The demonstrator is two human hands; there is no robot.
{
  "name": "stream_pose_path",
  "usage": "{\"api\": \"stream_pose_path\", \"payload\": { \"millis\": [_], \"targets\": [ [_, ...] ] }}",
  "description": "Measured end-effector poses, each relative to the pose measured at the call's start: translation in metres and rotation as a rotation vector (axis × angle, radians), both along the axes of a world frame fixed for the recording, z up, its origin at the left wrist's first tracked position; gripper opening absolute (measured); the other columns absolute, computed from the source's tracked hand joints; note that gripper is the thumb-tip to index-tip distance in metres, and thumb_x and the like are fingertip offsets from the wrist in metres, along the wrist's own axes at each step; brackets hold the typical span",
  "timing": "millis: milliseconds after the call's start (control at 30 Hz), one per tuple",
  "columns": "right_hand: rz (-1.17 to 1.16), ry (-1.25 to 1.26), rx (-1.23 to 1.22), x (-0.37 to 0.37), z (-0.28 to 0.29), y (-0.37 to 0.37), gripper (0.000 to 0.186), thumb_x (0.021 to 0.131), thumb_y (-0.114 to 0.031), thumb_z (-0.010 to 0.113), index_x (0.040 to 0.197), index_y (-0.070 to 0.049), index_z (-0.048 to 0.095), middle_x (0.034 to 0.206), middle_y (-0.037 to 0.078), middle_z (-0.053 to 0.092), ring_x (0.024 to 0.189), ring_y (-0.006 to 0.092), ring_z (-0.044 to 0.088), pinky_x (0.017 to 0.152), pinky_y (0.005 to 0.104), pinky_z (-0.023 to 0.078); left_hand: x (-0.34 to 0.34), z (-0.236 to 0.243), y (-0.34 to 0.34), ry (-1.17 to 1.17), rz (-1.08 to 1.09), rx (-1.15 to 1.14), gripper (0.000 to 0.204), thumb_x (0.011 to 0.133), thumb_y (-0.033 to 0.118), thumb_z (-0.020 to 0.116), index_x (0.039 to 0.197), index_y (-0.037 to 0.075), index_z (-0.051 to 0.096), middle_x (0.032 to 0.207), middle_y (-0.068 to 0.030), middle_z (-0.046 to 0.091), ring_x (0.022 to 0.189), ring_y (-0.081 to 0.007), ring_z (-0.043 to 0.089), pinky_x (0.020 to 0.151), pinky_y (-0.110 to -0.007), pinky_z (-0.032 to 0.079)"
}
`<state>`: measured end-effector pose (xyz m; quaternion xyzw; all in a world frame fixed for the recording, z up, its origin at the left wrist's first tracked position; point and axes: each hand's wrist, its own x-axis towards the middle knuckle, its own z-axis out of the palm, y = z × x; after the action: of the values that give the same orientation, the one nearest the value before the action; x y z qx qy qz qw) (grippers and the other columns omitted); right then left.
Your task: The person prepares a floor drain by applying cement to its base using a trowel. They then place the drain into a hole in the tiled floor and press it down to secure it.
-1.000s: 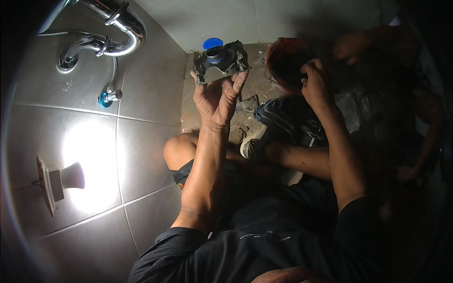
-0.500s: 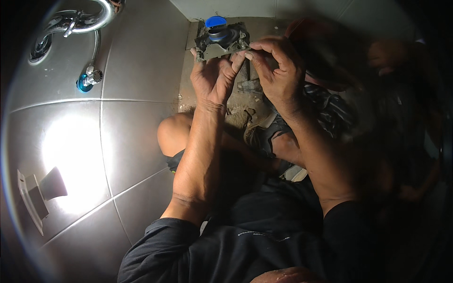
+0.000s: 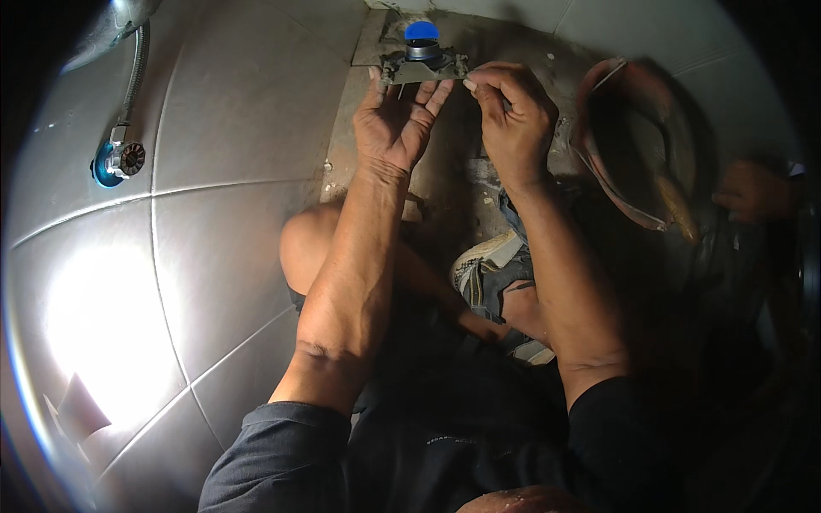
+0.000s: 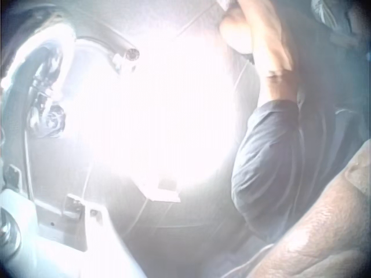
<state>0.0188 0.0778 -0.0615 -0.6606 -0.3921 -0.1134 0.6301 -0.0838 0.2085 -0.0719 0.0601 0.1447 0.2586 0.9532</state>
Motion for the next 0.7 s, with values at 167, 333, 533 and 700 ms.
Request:
{"api": "stream_pose_path", "payload": {
  "millis": [167,333,533,700],
  "targets": [
    [0.018,0.062,-0.032,0.014,-0.008,0.009,0.013,0.089,0.013,0.068,0.093,0.000,0.071,0.093,0.007,0.071,0.080,0.0139,0.070,0.072,0.0267,0.059,0.002,-0.001,0.008,0.147,0.030,0.074,0.072,0.097,0.032,0.072,0.143,-0.008,0.034,0.145,-0.0266,0.036,0.134,-0.0383,0.044,0.116,-0.063,0.043],
    [0.052,0.119,-0.032,0.004,-0.016,0.012,0.011,0.087,0.008,0.070,0.091,-0.002,0.069,0.092,0.009,0.070,0.083,0.0215,0.071,0.069,0.0321,0.057,-0.013,-0.008,0.017,0.176,-0.045,0.064,0.069,0.097,0.031,0.072,0.141,-0.008,0.035,0.142,-0.0245,0.039,0.133,-0.0355,0.045,0.117,-0.060,0.043],
    [0.071,0.114,-0.057,-0.001,-0.024,0.013,0.012,0.088,0.009,0.069,0.093,-0.001,0.069,0.093,0.010,0.069,0.083,0.0221,0.071,0.069,0.0325,0.058,-0.007,-0.021,0.021,0.165,-0.044,0.058,0.061,0.101,0.036,0.066,0.138,-0.006,0.041,0.129,-0.0209,0.052,0.121,-0.0363,0.055,0.114,-0.060,0.045],
    [0.071,0.147,-0.051,0.003,-0.033,0.018,0.012,0.088,0.009,0.070,0.092,-0.002,0.069,0.094,0.010,0.069,0.082,0.0209,0.071,0.068,0.0314,0.057,0.000,-0.019,0.026,0.150,-0.028,0.146,0.063,0.102,0.036,0.065,0.140,-0.006,0.040,0.134,-0.0226,0.052,0.130,-0.0393,0.053,0.115,-0.059,0.045]
  ]
}}
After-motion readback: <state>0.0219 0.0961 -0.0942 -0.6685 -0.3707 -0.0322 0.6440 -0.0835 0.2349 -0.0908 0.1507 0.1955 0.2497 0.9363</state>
